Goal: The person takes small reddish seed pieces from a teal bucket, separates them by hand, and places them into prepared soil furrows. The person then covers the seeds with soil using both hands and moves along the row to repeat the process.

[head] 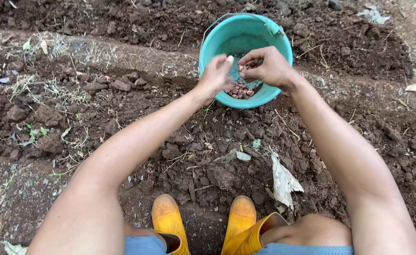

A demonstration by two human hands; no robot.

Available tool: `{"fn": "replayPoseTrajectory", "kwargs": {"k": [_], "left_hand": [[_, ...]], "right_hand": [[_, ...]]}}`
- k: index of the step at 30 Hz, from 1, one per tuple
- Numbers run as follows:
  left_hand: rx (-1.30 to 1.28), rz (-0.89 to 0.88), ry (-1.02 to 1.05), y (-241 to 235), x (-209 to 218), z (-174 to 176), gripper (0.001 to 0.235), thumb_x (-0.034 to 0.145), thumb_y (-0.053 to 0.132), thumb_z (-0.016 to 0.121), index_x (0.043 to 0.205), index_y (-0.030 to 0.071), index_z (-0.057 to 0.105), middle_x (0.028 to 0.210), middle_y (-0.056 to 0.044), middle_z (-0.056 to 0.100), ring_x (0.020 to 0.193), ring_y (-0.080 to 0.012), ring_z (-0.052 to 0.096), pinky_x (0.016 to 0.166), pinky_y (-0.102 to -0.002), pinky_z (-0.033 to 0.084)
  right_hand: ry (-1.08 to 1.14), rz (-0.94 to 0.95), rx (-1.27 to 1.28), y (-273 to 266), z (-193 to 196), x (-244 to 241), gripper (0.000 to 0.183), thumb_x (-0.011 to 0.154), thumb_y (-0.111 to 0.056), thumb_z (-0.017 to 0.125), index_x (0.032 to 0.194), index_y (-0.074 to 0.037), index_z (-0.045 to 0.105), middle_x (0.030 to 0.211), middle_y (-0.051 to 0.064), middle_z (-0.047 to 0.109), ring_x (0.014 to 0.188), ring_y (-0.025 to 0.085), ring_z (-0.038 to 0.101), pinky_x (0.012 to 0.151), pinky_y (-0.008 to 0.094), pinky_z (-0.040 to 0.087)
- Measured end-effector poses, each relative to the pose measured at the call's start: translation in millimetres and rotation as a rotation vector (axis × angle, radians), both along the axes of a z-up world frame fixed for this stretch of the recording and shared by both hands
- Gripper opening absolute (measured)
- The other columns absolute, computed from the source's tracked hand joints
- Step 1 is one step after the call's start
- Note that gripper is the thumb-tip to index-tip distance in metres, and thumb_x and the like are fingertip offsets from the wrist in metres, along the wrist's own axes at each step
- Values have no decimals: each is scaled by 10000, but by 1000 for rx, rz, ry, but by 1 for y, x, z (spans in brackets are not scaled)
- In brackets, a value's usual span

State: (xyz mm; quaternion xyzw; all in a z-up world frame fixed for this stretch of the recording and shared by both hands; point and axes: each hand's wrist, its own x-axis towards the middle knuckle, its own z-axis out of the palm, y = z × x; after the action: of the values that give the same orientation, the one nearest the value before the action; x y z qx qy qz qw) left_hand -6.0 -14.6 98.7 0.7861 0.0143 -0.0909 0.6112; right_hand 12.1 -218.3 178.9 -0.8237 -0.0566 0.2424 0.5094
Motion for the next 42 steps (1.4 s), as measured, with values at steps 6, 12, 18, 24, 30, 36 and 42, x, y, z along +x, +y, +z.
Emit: {"fn": "replayPoseTrajectory", "kwargs": {"k": [6, 12, 18, 24, 30, 36, 42], "left_hand": [[-817, 14, 500, -29, -31, 72, 979, 1207, 651, 421, 1842, -52, 178, 1818, -468, 344, 1465, -717, 596, 1167, -782, 596], [-886, 134, 478, -42, -25, 63, 936, 1209, 657, 487, 1811, -36, 301, 1798, -392, 488, 1428, -629, 689, 1118, -808, 613], [-1035, 217, 522, -33, -62, 106, 578, 1264, 580, 483, 1373, 41, 662, 1134, -103, 722, 999, -339, 813, 1062, -727, 714], [-1131, 292, 535, -15, -90, 132, 464, 1233, 501, 645, 1234, 37, 626, 1041, -74, 628, 910, -289, 756, 1072, -663, 740], [-967, 194, 482, -3, -94, 93, 463, 1244, 407, 638, 1487, 13, 659, 1405, -223, 746, 1192, -403, 830, 1133, -688, 681], [-996, 135, 451, 2, -107, 115, 631, 1220, 385, 668, 1705, -1, 548, 1689, -281, 600, 1397, -472, 747, 1185, -655, 659], [-1020, 220, 374, 7, -101, 91, 476, 1156, 90, 735, 1606, -50, 673, 1429, -273, 793, 1165, -386, 860, 1085, -557, 733]], "right_hand": [[-468, 119, -42, 5, 8, -12, 408, 895, -20, 940, 1281, -152, 936, 1138, 191, 882, 1139, 304, 835, 979, 481, 675], [-517, 103, -252, 14, 40, -27, 346, 864, -167, 954, 1203, -235, 933, 1165, 83, 897, 1195, 334, 850, 1039, 504, 687], [-438, 189, -300, 23, 81, -53, 325, 956, -101, 844, 1255, -189, 936, 1197, 184, 912, 1250, 451, 837, 1121, 604, 661], [-379, 94, -57, 30, 102, -89, 441, 994, 90, 715, 1374, -66, 877, 1221, 283, 895, 1274, 485, 836, 1148, 613, 650], [-238, 27, 194, 19, 80, -102, 533, 1023, 147, 717, 1537, 11, 762, 1545, 286, 781, 1423, 497, 745, 1130, 570, 676], [-196, 30, 282, 17, 83, -106, 553, 1027, 158, 701, 1568, 48, 717, 1557, 325, 745, 1444, 489, 741, 1151, 591, 683], [-247, 87, 293, 20, 88, -109, 704, 1083, 151, 592, 1760, -40, 566, 1645, 362, 696, 1514, 425, 653, 1179, 588, 635]]}}
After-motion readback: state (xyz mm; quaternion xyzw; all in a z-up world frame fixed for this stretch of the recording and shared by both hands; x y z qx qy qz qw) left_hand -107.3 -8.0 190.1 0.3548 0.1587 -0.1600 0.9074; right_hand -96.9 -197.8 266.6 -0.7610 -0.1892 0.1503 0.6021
